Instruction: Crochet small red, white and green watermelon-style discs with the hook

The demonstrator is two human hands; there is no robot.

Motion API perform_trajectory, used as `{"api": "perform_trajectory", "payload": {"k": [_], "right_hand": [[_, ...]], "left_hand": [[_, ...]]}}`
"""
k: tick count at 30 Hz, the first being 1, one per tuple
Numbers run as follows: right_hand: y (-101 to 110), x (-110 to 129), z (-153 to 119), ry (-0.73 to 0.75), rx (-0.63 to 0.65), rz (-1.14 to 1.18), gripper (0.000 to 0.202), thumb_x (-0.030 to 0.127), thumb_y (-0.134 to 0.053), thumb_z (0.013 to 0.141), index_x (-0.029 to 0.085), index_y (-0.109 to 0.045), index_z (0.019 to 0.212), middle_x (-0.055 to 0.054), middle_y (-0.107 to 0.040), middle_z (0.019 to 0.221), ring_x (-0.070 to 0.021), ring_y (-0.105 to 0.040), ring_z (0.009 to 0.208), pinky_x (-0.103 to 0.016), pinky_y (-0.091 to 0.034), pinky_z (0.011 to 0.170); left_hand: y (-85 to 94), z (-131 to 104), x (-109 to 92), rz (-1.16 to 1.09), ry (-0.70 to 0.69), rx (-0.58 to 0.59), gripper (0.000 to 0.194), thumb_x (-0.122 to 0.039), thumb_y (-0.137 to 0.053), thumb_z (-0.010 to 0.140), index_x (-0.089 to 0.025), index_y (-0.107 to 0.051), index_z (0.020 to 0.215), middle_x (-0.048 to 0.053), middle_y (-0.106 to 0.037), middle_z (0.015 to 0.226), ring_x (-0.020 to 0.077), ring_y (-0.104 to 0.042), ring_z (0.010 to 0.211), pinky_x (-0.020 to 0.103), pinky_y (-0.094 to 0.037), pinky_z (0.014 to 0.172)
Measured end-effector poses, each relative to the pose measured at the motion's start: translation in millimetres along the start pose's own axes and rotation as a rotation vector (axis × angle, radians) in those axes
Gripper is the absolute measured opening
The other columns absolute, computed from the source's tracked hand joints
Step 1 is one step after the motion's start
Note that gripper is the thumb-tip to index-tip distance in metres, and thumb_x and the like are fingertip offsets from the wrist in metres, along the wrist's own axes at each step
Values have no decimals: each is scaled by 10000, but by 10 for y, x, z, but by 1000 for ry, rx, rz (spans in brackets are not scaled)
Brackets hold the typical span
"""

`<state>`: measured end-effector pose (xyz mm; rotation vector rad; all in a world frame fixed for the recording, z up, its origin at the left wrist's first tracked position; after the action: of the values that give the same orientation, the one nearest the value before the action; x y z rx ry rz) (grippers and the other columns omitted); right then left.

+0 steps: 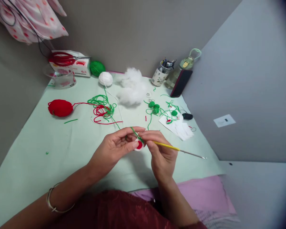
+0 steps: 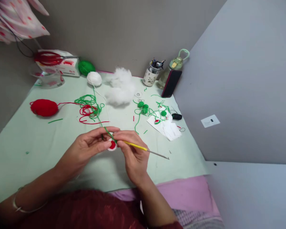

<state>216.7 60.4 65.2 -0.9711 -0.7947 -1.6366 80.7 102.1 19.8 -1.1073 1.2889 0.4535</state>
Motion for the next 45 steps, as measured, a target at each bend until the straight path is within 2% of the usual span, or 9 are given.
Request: {"api": "perform_trajectory", "payload": {"k": [5, 8, 9, 12, 15, 18, 21, 29, 45], "right_hand": [[-58, 144, -101, 197, -47, -258, 292, 122, -625, 992, 315, -781, 1147, -32, -776, 1009, -178, -744, 900, -324, -634, 714], [-134, 286, -195, 407, -44, -512, 389, 102, -644, 978, 340, -748, 1268, -54, -761, 1136, -195, -747, 970, -363, -650, 796], [-141, 290, -189, 417, -28, -517, 389, 103, -647, 977, 335, -744, 1273, -56, -761, 1133, -196, -745, 971, -363, -650, 793], [-1, 206, -55, 258, -55, -314, 308, 100, -618, 991, 300, -771, 1169, -28, -763, 982, -168, -726, 856, -330, -621, 708], [149, 175, 48, 171, -133, -126, 229, 147, -609, 1002, 280, -790, 1048, -2, -730, 836, -146, -673, 712, -316, -576, 626], [162, 82, 85, 87, -115, -44, 163, 199, -639, 993, 261, -789, 1005, -5, -713, 797, -151, -656, 681, -330, -557, 616], [177, -10, 62, 16, -113, 28, 141, 231, -635, 998, 242, -775, 995, -16, -709, 808, -153, -648, 684, -336, -545, 623], [193, 54, 32, 36, -105, 10, 159, 220, -608, 1010, 241, -760, 969, -24, -709, 833, -156, -637, 710, -337, -556, 636], [171, 89, 21, 67, -106, -78, 179, 208, -577, 1016, 250, -743, 963, -18, -695, 817, -158, -636, 706, -339, -554, 619]], "left_hand": [[54, 22, 124, -129, 48, -113, 391, -269, -889, 826, -317, -805, 1205, -30, -714, 851, 123, -647, 831, 242, -507, 833], [13, 36, 209, -277, 110, -91, 445, -278, -876, 838, -295, -777, 1272, -16, -724, 856, 128, -639, 828, 247, -507, 829], [-2, 38, 238, -322, 144, -75, 449, -272, -868, 845, -281, -774, 1284, -9, -721, 865, 123, -630, 827, 240, -503, 828], [2, 37, 275, -400, 221, -48, 424, -234, -854, 850, -222, -787, 1269, 8, -701, 883, 101, -596, 800, 207, -486, 800], [52, 37, 235, -394, 220, -64, 444, -208, -858, 839, -221, -784, 1277, -11, -649, 825, 91, -561, 758, 191, -462, 751], [69, 35, 185, -331, 187, -83, 462, -208, -870, 819, -238, -781, 1271, -21, -629, 808, 109, -554, 764, 213, -450, 747], [77, 29, 155, -252, 161, -105, 358, -239, -859, 825, -220, -806, 1179, -3, -651, 853, 129, -555, 788, 239, -439, 755], [67, 24, 114, -218, 122, -92, 101, -270, -825, 860, -223, -811, 949, 1, -696, 878, 130, -561, 800, 241, -430, 758], [51, 27, 97, -211, 129, -88, 84, -278, -822, 854, -225, -809, 918, 11, -729, 881, 144, -577, 791, 254, -452, 741]]}}
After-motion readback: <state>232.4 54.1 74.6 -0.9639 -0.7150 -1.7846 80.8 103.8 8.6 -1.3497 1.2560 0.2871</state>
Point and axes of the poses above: each hand's wrist, its own z-axis towards the middle knuckle, its own y-axis out of the back of the hand, x = y × z, the point moved 10 cm from there along z, towards the middle knuckle
